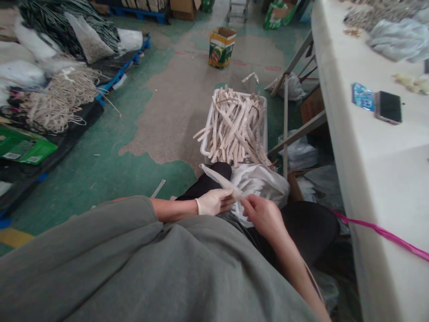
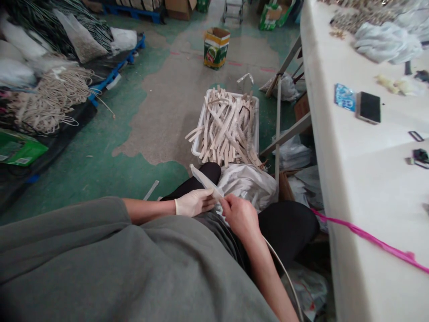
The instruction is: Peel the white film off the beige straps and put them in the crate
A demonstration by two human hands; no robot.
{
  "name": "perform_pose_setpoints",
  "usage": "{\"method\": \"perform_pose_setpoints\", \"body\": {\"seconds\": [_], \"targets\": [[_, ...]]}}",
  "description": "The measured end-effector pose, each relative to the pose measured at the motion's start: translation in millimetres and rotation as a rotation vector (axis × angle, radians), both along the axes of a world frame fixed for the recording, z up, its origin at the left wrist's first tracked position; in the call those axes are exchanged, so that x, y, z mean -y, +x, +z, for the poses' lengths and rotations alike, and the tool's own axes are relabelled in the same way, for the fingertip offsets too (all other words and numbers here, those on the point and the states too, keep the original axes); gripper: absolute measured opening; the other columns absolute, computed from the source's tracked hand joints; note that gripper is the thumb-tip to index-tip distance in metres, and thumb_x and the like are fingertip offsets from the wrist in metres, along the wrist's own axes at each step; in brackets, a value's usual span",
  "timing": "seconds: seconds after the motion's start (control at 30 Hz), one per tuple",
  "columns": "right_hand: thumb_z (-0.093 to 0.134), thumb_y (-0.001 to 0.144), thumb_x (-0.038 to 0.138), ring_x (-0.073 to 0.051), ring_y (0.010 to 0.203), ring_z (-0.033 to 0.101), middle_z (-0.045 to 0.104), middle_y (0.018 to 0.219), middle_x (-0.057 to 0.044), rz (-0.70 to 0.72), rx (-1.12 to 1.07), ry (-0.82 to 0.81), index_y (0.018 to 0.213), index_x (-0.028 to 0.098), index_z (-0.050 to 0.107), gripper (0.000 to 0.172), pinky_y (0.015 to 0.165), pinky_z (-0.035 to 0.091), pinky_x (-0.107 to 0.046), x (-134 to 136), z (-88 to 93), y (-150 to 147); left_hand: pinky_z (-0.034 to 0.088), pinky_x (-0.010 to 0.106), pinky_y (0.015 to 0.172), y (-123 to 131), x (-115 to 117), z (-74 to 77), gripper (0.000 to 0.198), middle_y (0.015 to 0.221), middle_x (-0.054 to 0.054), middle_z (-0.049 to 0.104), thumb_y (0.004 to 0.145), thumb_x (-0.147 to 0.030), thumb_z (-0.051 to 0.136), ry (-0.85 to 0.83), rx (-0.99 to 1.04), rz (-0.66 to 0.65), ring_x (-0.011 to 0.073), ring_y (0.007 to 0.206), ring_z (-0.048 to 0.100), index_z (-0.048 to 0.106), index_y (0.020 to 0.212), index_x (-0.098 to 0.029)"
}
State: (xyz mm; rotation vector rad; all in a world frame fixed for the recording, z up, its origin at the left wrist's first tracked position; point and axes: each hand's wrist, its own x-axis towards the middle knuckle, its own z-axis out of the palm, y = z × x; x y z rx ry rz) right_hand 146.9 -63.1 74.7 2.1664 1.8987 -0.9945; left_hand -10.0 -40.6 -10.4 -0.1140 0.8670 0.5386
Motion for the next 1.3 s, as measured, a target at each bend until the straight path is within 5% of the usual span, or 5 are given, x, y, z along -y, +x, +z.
{"method": "perform_pose_setpoints", "body": {"seconds": [0.23,0.43,0.63,1.07,1.3], "targets": [[0.049,0.095,0.047,-0.014,0.055,0.061,0.068,0.064,-0.001,-0.084,-0.164,0.021,0.072,0.020,0.063,0.038,0.056,0.037,-0.024,4.0,-1.8,6.3,0.048,0.023,0.080,-6.1,-7.8,0.5,0.009,0.084,0.004,0.070,0.087,-0.021,0.070,0.024,-0.082,0.109,0.0108,0.081,0.065,0.065,0.082,-0.015],[0.049,0.097,0.039,-0.014,0.057,0.060,0.068,0.063,-0.002,-0.042,-0.043,0.059,0.070,0.019,0.063,0.035,0.058,0.035,-0.024,-0.1,-1.7,-1.7,0.049,0.025,0.079,2.1,-3.4,0.5,0.010,0.087,0.005,0.072,0.085,-0.023,0.072,0.089,0.007,-0.051,0.0136,0.084,0.067,0.066,0.083,-0.015],[0.052,0.096,0.042,-0.013,0.054,0.061,0.067,0.061,-0.001,-0.098,-0.153,0.050,0.069,0.019,0.063,0.037,0.056,0.037,-0.023,6.8,2.1,12.6,0.049,0.022,0.073,-6.6,-26.8,4.5,0.008,0.079,0.002,0.070,0.090,-0.015,0.064,0.080,-0.090,0.132,0.0098,0.075,0.066,0.066,0.083,-0.014],[0.048,0.097,0.032,-0.009,0.050,0.058,0.070,0.070,0.002,-0.192,-0.331,0.115,0.087,0.019,0.065,0.024,0.056,0.040,-0.022,25.8,5.8,28.1,0.052,0.024,0.074,3.7,-26.2,9.2,0.006,0.081,0.004,0.070,0.087,-0.017,0.070,0.147,-0.090,-0.018,0.0121,0.077,0.066,0.067,0.082,-0.015],[0.043,0.103,0.034,-0.020,0.079,0.068,0.074,0.084,-0.007,-0.216,0.054,0.221,0.112,0.021,0.066,0.028,0.068,0.042,-0.027,9.7,-8.1,-5.8,0.049,0.027,0.082,11.4,-6.2,0.0,0.042,0.089,0.008,0.074,0.065,-0.045,0.089,0.551,-0.153,-0.235,0.0166,0.084,0.066,0.076,0.086,-0.012]]}}
